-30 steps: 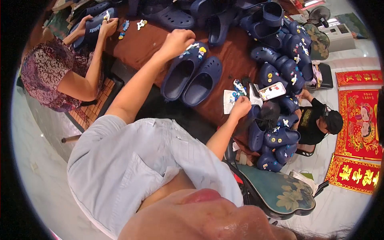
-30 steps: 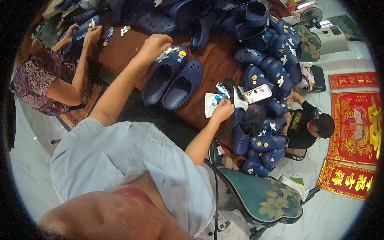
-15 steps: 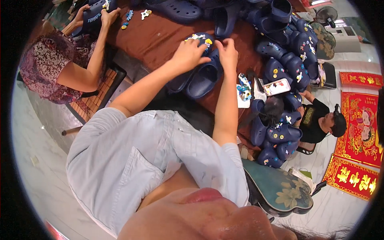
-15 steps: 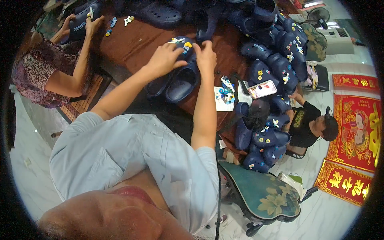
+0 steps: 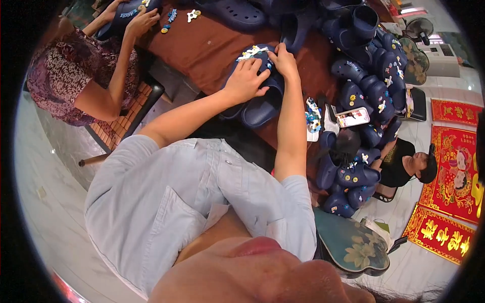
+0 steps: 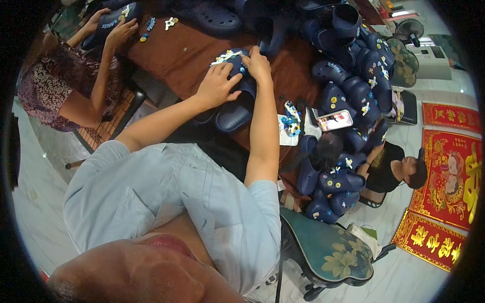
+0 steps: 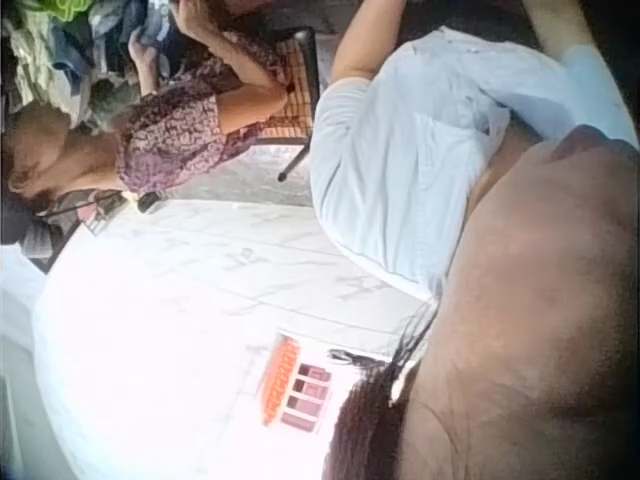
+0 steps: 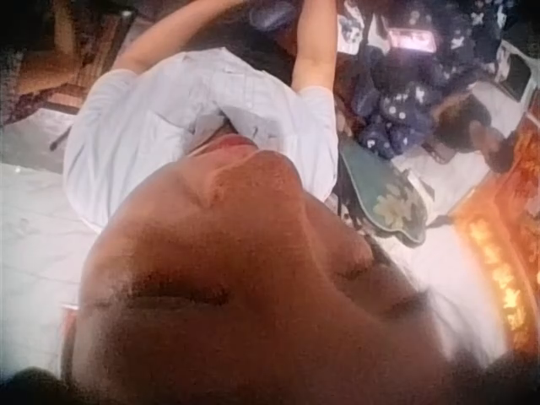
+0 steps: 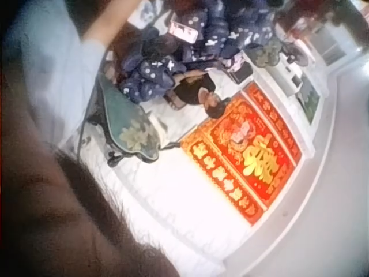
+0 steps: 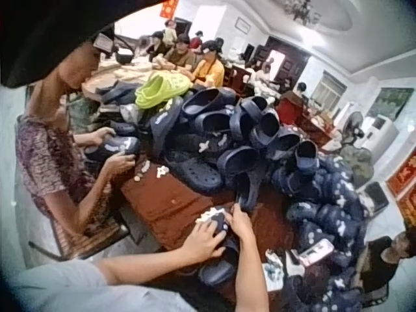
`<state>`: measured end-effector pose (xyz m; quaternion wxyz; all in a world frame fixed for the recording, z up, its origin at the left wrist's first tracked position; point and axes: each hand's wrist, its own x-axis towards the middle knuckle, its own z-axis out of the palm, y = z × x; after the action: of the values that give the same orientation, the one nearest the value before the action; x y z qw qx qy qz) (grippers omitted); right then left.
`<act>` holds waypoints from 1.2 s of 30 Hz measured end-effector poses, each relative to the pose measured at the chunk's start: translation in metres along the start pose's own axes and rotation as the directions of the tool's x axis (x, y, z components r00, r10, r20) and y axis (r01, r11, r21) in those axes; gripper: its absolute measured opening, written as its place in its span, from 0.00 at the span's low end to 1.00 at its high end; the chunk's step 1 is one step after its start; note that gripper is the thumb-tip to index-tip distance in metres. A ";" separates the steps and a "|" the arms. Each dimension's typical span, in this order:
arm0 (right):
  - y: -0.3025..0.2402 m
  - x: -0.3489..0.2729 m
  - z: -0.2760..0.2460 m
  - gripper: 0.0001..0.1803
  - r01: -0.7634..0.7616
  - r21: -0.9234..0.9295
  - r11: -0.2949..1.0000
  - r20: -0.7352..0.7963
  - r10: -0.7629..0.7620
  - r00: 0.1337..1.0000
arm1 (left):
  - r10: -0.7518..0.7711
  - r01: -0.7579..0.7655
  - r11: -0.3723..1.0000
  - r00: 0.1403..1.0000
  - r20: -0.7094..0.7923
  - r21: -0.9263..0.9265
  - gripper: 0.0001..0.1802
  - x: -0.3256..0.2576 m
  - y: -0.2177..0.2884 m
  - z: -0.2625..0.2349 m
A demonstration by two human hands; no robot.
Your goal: Manually attaching small decorative components to rubber clogs/shoes.
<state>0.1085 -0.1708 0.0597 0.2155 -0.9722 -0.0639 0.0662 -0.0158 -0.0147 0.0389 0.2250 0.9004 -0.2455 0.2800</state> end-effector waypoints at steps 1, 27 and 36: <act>0.000 0.003 -0.001 0.25 0.008 0.006 1.000 0.018 -0.008 1.000 | -0.002 0.002 1.000 1.000 0.004 0.005 0.28 0.001 0.000 0.000; 0.111 -0.169 -0.009 0.15 -0.467 -0.073 0.881 -0.498 0.373 0.783 | -0.177 0.193 0.949 0.980 0.086 -0.250 0.29 0.020 -0.016 -0.011; -0.019 -0.131 0.001 0.19 0.234 0.049 0.971 -0.607 -0.157 0.779 | -0.382 0.379 0.918 0.754 0.535 0.120 0.46 0.088 -0.091 0.012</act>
<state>-0.0221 -0.1731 0.0798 0.2888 -0.9162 -0.0890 -0.2632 0.1038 0.0218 0.0598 0.1953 0.9736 -0.1108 -0.0405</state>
